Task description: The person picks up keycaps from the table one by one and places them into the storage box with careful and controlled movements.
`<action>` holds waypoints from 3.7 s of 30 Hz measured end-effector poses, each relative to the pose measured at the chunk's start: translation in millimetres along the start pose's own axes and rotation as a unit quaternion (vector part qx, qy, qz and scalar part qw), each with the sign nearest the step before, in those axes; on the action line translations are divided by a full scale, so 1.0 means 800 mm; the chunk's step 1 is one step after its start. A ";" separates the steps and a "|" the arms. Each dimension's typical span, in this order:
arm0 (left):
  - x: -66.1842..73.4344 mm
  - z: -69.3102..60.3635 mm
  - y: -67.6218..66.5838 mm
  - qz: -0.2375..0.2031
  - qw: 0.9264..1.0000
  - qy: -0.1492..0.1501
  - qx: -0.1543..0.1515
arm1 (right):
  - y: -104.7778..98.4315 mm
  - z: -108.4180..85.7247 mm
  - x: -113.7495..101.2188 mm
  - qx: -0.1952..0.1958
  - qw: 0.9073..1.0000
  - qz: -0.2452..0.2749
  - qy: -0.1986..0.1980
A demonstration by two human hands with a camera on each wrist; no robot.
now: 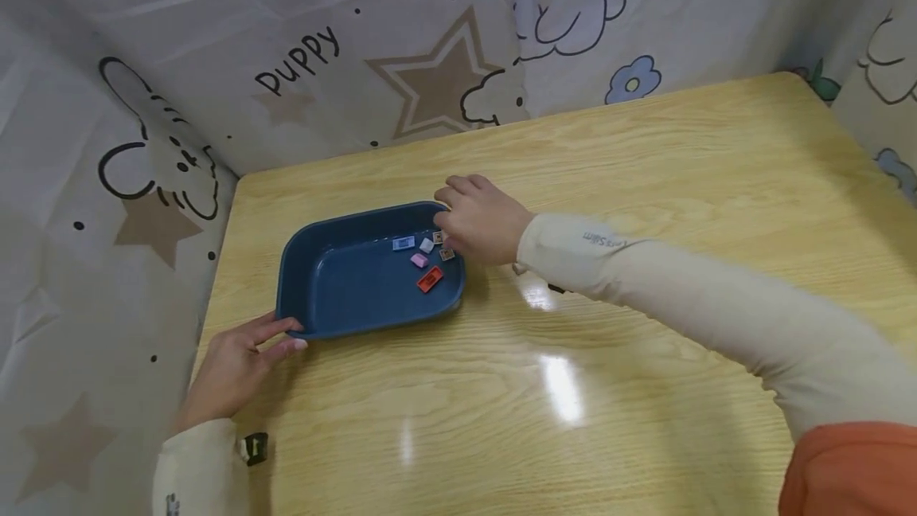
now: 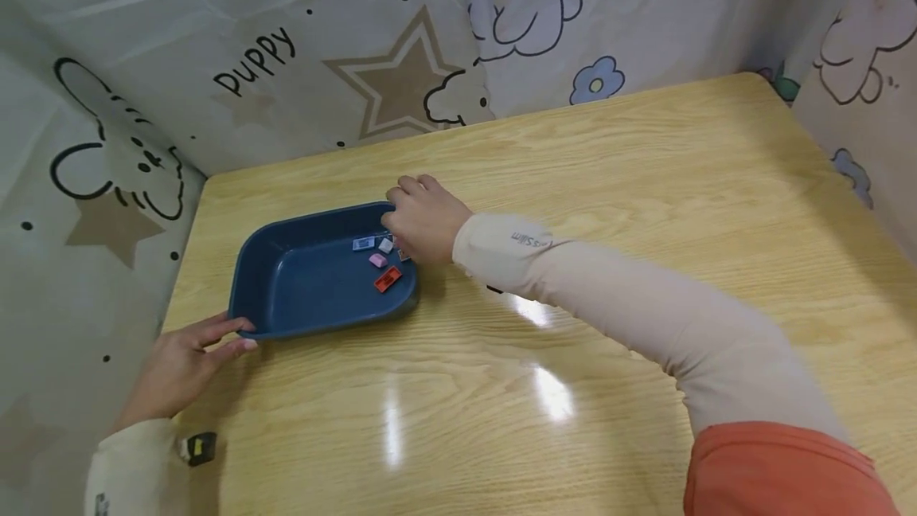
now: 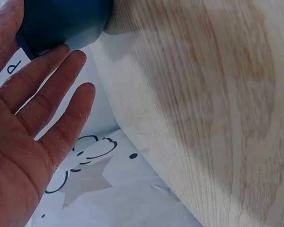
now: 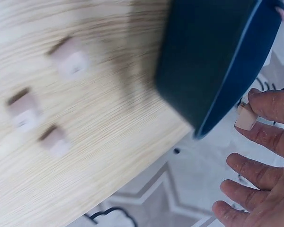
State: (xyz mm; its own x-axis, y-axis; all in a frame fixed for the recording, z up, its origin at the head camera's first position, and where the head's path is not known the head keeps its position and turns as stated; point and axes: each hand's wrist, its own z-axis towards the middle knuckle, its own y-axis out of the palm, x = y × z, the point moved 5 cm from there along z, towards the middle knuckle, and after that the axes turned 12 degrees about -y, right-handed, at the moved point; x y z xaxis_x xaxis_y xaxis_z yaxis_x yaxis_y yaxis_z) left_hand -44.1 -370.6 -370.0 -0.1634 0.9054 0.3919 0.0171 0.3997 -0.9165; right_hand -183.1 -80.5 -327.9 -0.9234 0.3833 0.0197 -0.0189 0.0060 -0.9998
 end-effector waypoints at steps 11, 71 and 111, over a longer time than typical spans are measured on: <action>0.004 0.003 0.006 -0.008 1.000 0.013 0.005 | 0.006 0.019 -0.015 -0.021 1.000 -0.010 -0.013; -0.001 0.002 0.001 0.003 1.000 -0.026 -0.004 | 0.101 -0.136 0.053 -0.001 0.994 0.069 0.086; -0.002 0.001 0.003 0.005 1.000 -0.013 -0.002 | 0.025 -0.069 0.046 0.056 0.996 0.044 0.052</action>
State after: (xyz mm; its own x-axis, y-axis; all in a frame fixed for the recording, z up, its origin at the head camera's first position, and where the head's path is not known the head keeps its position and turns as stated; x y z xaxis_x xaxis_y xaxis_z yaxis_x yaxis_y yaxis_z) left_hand -44.9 -371.7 -372.9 -0.1891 0.9057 0.3795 0.0238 0.3906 -0.9202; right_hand -196.2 -15.1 -346.9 -0.8785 0.4718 -0.0749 0.0126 -0.1338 -0.9909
